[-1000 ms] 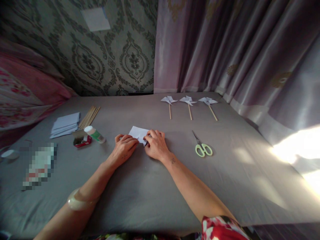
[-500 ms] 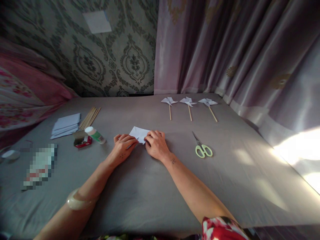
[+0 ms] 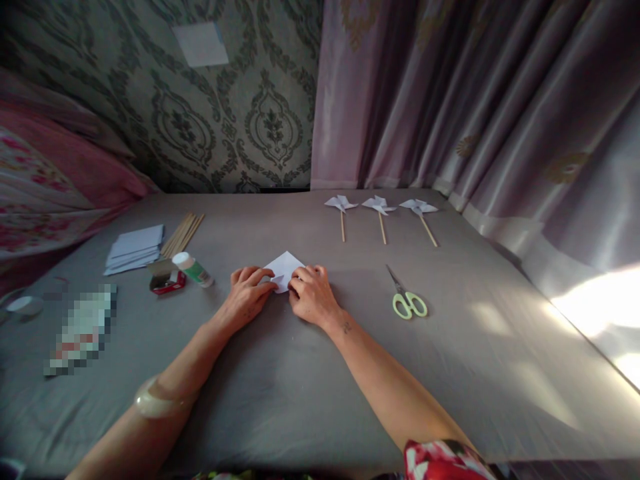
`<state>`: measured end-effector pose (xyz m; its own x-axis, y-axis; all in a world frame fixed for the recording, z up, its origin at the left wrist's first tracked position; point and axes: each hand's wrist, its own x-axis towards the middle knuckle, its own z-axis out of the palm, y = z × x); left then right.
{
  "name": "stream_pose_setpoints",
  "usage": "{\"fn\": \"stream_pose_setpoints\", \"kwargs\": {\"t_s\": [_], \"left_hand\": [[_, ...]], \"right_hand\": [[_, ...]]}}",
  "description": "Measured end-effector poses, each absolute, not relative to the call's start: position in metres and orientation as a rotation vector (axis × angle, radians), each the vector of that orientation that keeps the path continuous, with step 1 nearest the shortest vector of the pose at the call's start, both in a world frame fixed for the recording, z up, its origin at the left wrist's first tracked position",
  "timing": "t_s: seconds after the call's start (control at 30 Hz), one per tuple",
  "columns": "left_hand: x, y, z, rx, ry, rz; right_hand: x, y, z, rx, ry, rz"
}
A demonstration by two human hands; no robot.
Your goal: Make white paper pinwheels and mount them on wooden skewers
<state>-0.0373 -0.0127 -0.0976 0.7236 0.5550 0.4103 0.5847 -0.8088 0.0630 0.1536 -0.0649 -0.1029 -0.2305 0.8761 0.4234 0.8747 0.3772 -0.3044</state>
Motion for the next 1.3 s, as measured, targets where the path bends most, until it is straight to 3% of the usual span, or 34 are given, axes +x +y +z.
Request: {"fn": "stream_pose_setpoints", "kwargs": {"t_s": [1.3], "left_hand": [[-0.027, -0.019, -0.094, -2.912, -1.012, -0.668]], "right_hand": [[0.149, -0.059, -0.102, -1.624, -1.841, 0.260]]}}
